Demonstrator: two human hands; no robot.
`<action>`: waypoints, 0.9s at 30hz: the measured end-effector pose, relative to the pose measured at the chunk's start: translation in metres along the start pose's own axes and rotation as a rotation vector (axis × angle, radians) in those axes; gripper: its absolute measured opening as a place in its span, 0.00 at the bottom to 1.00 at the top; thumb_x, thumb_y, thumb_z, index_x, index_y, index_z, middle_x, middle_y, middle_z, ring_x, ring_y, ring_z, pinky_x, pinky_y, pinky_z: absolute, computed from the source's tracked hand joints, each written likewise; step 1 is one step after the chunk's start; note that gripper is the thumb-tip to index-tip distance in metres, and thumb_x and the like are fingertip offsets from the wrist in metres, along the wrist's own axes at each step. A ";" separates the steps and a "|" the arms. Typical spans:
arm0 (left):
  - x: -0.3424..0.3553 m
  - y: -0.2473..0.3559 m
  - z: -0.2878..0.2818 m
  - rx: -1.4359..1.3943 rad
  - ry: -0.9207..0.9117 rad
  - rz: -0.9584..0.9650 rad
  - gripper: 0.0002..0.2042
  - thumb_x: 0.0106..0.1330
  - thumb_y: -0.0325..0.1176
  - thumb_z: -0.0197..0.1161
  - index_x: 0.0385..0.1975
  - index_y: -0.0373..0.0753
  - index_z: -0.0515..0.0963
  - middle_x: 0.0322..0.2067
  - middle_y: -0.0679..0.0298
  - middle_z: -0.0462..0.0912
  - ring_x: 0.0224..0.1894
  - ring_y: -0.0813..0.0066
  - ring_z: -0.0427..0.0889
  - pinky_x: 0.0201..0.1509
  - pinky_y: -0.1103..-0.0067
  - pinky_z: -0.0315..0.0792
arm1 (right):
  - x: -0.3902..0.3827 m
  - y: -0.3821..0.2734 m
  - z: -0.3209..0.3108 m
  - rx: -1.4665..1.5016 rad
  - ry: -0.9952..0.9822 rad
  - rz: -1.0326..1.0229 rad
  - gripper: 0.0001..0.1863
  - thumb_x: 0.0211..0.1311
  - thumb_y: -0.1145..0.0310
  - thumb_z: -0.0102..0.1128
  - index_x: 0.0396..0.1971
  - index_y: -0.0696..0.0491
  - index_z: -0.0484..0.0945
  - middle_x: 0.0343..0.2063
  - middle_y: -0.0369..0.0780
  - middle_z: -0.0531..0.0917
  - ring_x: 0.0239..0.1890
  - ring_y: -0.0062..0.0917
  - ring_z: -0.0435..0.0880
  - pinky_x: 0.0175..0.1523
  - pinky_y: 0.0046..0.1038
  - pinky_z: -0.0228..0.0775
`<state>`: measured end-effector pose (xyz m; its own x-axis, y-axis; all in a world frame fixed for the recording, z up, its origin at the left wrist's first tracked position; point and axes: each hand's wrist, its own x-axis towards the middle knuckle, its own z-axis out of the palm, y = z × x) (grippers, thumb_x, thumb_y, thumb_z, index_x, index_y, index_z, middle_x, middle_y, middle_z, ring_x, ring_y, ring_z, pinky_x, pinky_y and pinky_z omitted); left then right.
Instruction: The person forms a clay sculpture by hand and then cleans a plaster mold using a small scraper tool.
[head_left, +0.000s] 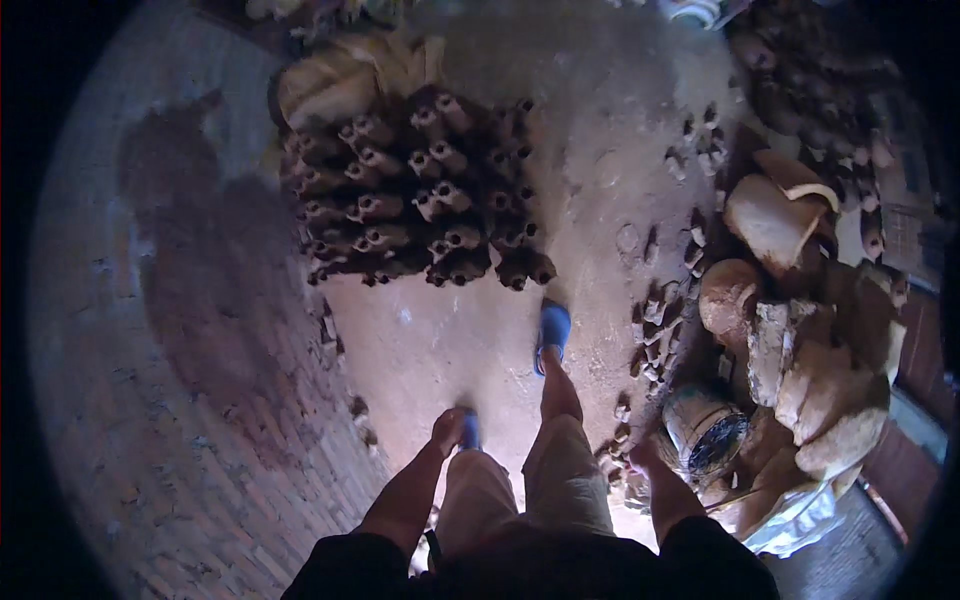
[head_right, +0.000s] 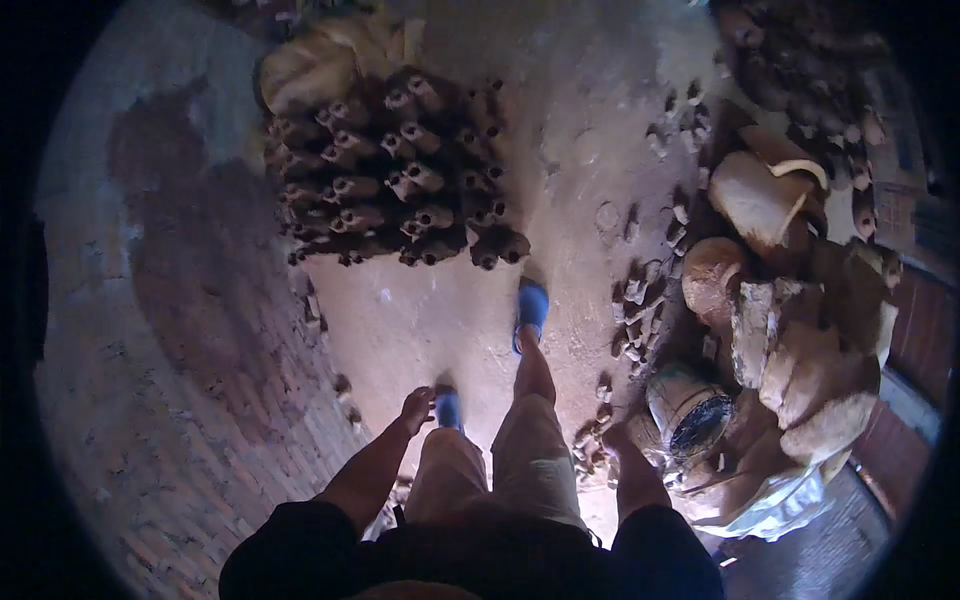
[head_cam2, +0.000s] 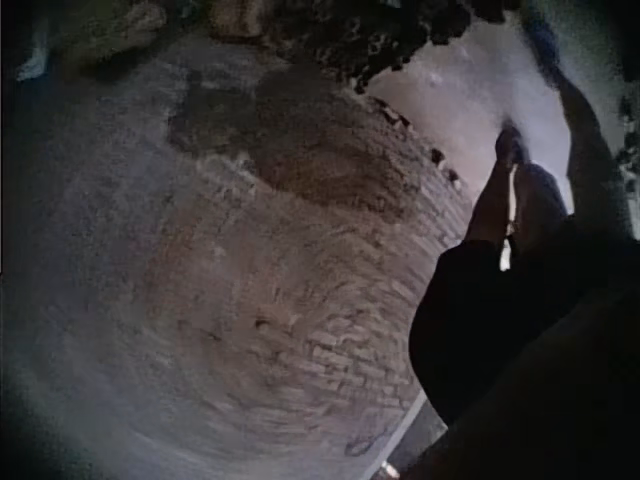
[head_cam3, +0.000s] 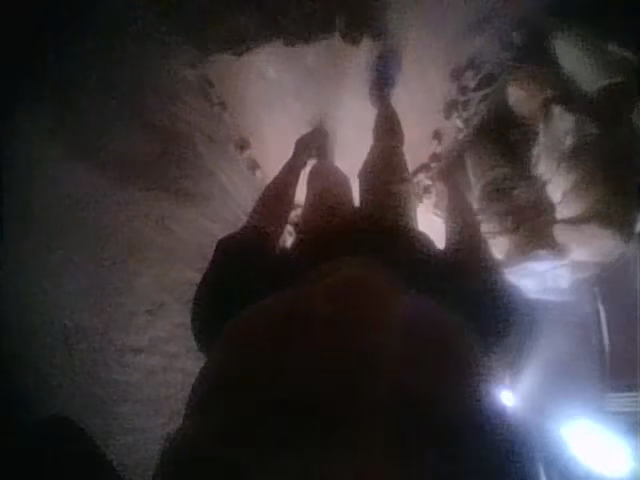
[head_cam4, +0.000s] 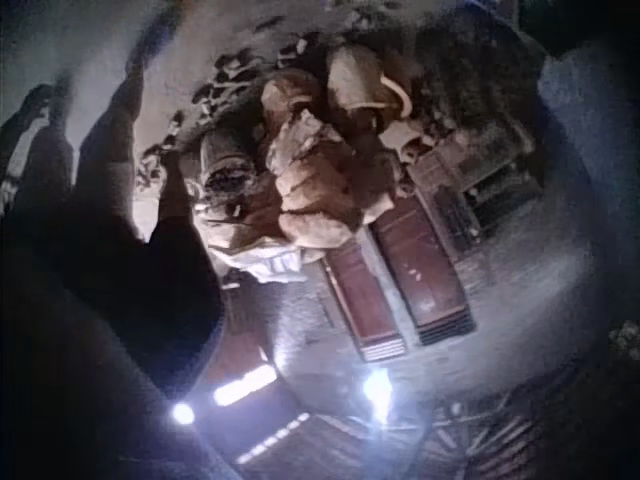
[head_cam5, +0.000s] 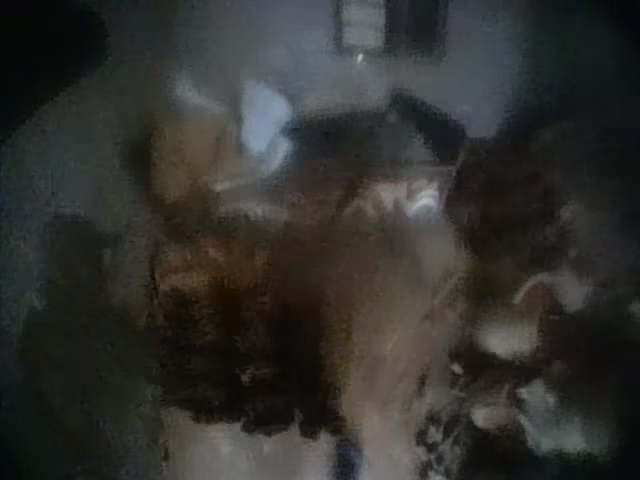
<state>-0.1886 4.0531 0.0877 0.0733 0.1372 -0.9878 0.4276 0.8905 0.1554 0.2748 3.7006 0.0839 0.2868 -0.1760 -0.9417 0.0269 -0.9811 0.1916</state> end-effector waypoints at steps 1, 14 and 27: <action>0.001 -0.007 -0.018 0.123 -0.016 0.204 0.21 0.77 0.49 0.60 0.63 0.47 0.75 0.53 0.65 0.82 0.52 0.65 0.81 0.52 0.58 0.79 | -0.038 -0.002 0.015 0.091 -0.031 -0.003 0.16 0.79 0.55 0.45 0.50 0.49 0.77 0.34 0.45 0.86 0.30 0.37 0.89 0.35 0.48 0.83; -0.381 -0.043 0.084 0.820 -0.408 1.240 0.28 0.79 0.52 0.58 0.69 0.37 0.72 0.65 0.47 0.78 0.70 0.48 0.73 0.77 0.63 0.63 | -0.421 -0.033 0.230 -0.189 0.739 -1.473 0.29 0.62 0.64 0.73 0.61 0.57 0.79 0.37 0.47 0.91 0.41 0.38 0.92 0.48 0.38 0.83; -0.475 -0.133 0.116 0.702 -0.376 1.149 0.32 0.83 0.57 0.43 0.72 0.37 0.69 0.70 0.47 0.73 0.74 0.49 0.68 0.80 0.64 0.58 | -0.615 0.095 0.290 1.123 -0.255 -1.102 0.36 0.66 0.65 0.67 0.71 0.58 0.65 0.58 0.43 0.80 0.59 0.32 0.80 0.68 0.36 0.69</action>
<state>-0.1762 3.8188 0.5374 0.8729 0.4105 -0.2637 0.3123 -0.0548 0.9484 -0.1770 3.6920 0.6005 0.4414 0.7334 -0.5170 -0.6175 -0.1697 -0.7680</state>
